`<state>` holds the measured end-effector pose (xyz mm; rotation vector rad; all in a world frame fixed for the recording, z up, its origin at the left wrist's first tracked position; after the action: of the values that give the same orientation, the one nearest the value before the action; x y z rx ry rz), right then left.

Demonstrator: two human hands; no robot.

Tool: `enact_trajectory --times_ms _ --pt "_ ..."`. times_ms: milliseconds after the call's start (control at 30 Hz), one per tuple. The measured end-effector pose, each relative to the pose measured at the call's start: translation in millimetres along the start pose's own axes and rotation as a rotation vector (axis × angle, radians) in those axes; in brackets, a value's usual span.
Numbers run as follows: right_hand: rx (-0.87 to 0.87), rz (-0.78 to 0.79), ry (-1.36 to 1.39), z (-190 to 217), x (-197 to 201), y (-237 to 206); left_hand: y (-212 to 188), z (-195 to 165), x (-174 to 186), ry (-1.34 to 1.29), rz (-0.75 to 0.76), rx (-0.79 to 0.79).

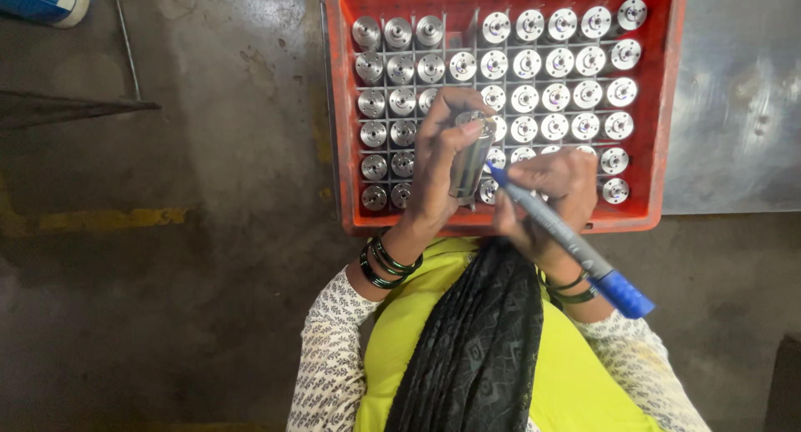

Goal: The person picks up cylindrical machined metal parts one at a time from a red tray, holds each part and marks its surface with a blue permanent marker, then places the marked part back into a compartment of the tray. The person repeats this marking cycle for successive parts throughout the episode.

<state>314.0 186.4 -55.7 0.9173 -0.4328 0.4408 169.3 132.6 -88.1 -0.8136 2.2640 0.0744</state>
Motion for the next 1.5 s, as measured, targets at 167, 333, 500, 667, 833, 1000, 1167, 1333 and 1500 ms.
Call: enact_trajectory --times_ms 167,333,500,667,833,1000,1167,1333,1500 --pt "0.011 -0.015 0.046 -2.4 -0.3 0.7 2.3 -4.2 -3.6 -0.019 -0.077 0.08" --pt "-0.009 -0.02 0.031 -1.6 5.7 9.9 4.0 0.6 -8.4 -0.128 -0.033 0.128" --pt "-0.002 0.027 0.071 4.3 3.9 8.4 3.8 7.4 -2.0 0.023 -0.091 0.091" --pt "-0.026 -0.025 -0.02 -6.0 11.2 8.5 7.0 14.8 -3.3 -0.112 -0.076 0.133" --pt "-0.055 0.015 0.056 -4.1 5.4 -3.4 11.0 12.4 -2.2 -0.155 -0.076 0.147" --pt "-0.161 -0.128 0.142 -23.0 17.2 -22.3 39.1 -5.0 5.1 0.312 -0.007 -0.05" --pt "-0.331 -0.181 0.15 -42.2 26.5 -48.9 100.9 -29.6 26.8 1.211 0.274 -0.82" --pt "-0.424 -0.135 0.094 -46.4 20.5 -68.4 130.2 -16.2 42.7 1.455 0.452 -0.838" --pt "-0.443 -0.156 0.124 -49.5 19.7 -73.1 157.3 19.2 28.0 1.691 0.612 -1.076"
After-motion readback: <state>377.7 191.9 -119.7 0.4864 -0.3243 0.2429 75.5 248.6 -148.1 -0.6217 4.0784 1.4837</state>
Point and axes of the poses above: each hand's wrist, its own y-axis towards the middle knuckle, its own x-axis out of the back of the hand, z = x × y, the point moved 1 cm from there along y, towards the middle knuckle, and after that the axes turned 8 degrees about -z, right-handed, at the moved point
